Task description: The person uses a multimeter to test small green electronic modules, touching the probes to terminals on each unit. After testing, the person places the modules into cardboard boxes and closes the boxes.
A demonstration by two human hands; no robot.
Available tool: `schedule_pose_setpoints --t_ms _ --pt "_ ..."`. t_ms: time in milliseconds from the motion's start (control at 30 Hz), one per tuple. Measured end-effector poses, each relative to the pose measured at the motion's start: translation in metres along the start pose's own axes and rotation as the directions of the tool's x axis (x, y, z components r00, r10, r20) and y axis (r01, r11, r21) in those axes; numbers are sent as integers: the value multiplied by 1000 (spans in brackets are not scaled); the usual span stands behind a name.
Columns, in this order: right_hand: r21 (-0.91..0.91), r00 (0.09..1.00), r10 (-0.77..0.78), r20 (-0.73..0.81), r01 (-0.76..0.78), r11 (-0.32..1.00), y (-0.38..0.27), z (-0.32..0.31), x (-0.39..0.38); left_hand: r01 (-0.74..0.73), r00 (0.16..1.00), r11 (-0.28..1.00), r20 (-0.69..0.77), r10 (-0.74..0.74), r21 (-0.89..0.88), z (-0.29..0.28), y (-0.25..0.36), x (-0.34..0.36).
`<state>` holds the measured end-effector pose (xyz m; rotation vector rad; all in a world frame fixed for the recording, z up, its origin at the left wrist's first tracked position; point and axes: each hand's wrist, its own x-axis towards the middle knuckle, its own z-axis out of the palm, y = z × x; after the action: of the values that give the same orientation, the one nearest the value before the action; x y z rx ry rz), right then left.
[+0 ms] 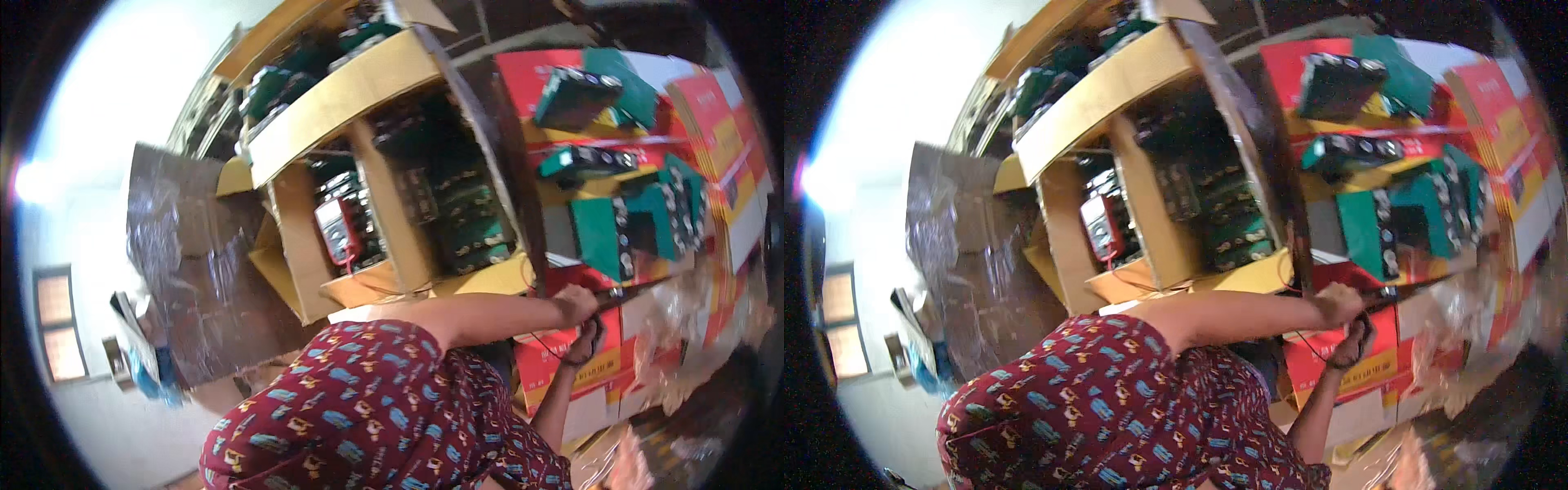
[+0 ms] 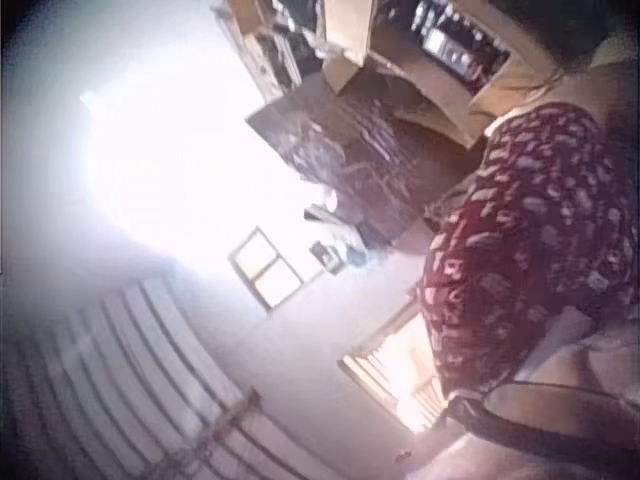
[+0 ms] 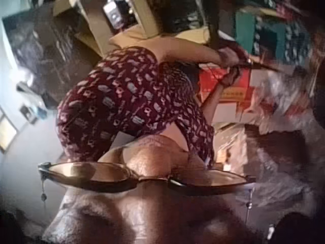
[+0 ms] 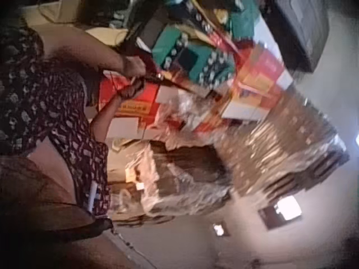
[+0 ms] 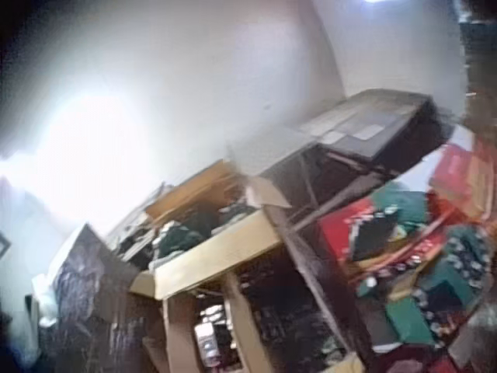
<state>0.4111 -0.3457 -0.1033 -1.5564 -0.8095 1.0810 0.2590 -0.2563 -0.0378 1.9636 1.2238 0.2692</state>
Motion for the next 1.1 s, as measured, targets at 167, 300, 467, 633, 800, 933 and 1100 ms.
schedule_pose_setpoints --t_ms 167,300,467,633,800,933,1100 --pt "-122 1000 4 -27 -7 993 -3 0 5 27 995 996 90 -34 85 14 -6 11" --pt "-88 999 32 -5 -32 996 2 -4 11 154 987 985 59 -150 -78 11 1 11" --pt "-50 1000 10 17 -9 999 2 -7 14 111 984 993 143 -104 -46 -18 14 5" --pt "-25 1000 -12 -5 12 1000 3 -2 10 86 996 993 12 -86 -80 23 -6 16" --pt "-45 999 -9 -36 7 999 -1 2 8 104 995 990 10 -103 -98 20 -3 14" --pt "-76 999 15 -31 -17 997 -5 3 6 79 997 992 2 -79 -99 26 -7 13" --pt "-108 999 -13 -42 8 994 -4 1 6 123 992 983 24 -121 -133 25 -5 15"
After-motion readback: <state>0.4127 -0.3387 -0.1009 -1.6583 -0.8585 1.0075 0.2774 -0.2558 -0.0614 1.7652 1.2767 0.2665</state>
